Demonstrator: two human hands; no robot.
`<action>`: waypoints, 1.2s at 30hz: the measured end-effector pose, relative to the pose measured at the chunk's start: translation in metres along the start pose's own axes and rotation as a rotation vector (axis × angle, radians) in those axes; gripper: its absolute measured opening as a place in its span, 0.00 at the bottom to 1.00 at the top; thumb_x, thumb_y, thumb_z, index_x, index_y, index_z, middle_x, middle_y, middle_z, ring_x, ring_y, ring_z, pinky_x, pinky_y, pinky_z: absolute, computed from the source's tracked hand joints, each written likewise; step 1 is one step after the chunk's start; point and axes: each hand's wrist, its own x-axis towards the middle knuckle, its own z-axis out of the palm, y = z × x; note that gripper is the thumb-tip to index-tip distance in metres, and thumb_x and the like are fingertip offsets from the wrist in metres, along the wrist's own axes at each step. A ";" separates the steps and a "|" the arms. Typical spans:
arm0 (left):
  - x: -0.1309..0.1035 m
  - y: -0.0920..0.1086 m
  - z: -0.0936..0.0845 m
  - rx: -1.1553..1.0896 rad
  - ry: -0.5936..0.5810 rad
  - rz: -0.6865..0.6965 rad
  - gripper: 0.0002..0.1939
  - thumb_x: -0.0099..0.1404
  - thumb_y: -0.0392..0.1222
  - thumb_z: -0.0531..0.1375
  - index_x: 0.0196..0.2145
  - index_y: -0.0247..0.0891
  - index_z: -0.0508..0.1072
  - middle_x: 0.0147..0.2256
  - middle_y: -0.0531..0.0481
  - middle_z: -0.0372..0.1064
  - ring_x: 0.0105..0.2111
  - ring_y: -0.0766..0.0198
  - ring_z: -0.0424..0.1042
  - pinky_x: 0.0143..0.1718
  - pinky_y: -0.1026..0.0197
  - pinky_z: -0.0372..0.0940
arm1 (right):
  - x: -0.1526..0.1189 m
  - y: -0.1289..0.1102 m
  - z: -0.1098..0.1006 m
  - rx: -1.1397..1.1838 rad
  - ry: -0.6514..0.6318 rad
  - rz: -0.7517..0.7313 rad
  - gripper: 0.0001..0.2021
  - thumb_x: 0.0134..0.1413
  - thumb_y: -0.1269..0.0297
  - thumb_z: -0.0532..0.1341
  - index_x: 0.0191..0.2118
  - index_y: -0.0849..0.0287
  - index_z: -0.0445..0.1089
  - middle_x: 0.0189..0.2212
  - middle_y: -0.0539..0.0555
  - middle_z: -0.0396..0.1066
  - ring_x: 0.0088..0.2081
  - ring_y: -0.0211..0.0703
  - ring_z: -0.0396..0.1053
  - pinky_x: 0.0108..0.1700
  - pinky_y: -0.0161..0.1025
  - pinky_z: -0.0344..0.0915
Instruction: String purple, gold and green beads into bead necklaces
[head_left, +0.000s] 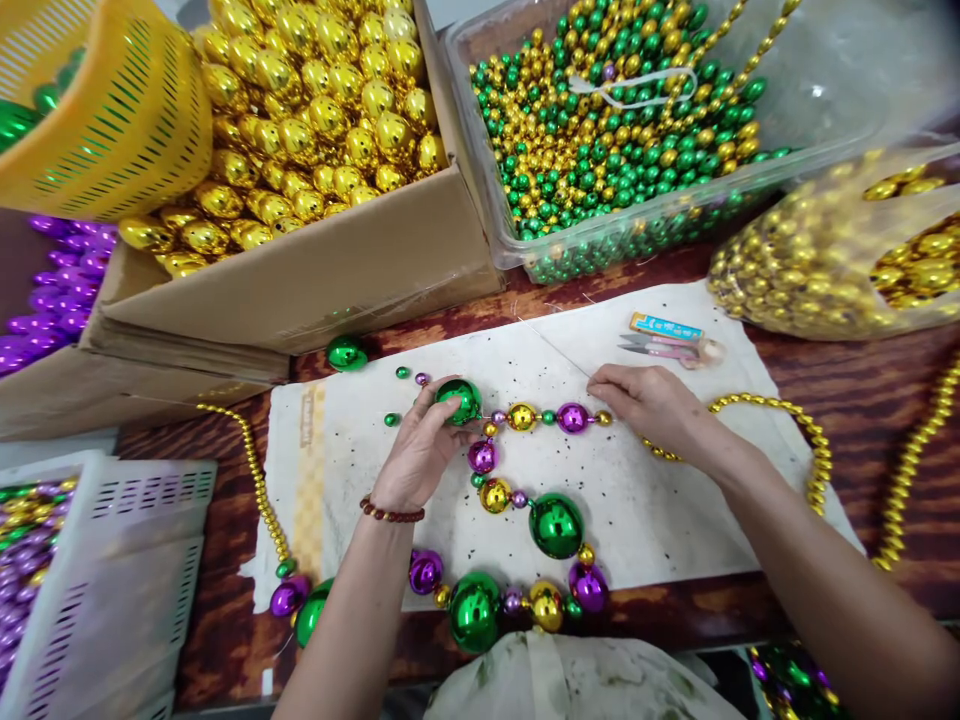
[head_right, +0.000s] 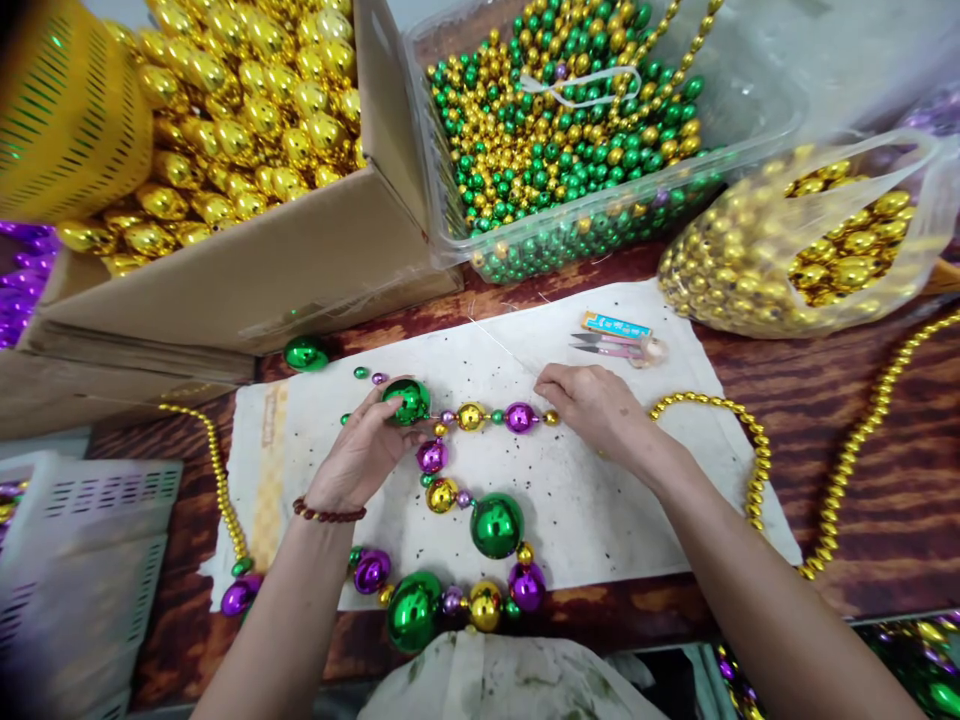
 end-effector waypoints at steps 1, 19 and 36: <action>0.000 0.000 0.000 -0.011 0.002 -0.005 0.17 0.61 0.40 0.63 0.47 0.42 0.67 0.36 0.52 0.71 0.31 0.63 0.74 0.32 0.61 0.68 | 0.001 0.000 0.000 -0.051 -0.005 0.011 0.12 0.64 0.60 0.51 0.36 0.53 0.71 0.27 0.50 0.74 0.29 0.42 0.69 0.29 0.35 0.53; 0.001 0.015 0.005 0.245 -0.039 0.037 0.15 0.63 0.50 0.60 0.46 0.42 0.69 0.37 0.51 0.66 0.32 0.65 0.69 0.27 0.64 0.66 | 0.006 -0.024 0.005 -0.512 -0.095 0.076 0.09 0.65 0.60 0.52 0.43 0.56 0.66 0.27 0.57 0.76 0.31 0.56 0.75 0.29 0.38 0.56; -0.065 0.003 -0.041 1.228 -0.156 0.429 0.27 0.63 0.36 0.59 0.59 0.49 0.61 0.57 0.44 0.56 0.59 0.52 0.56 0.61 0.46 0.55 | 0.002 -0.020 0.005 -0.364 -0.019 0.013 0.09 0.65 0.59 0.50 0.39 0.54 0.65 0.25 0.52 0.74 0.26 0.48 0.72 0.25 0.37 0.45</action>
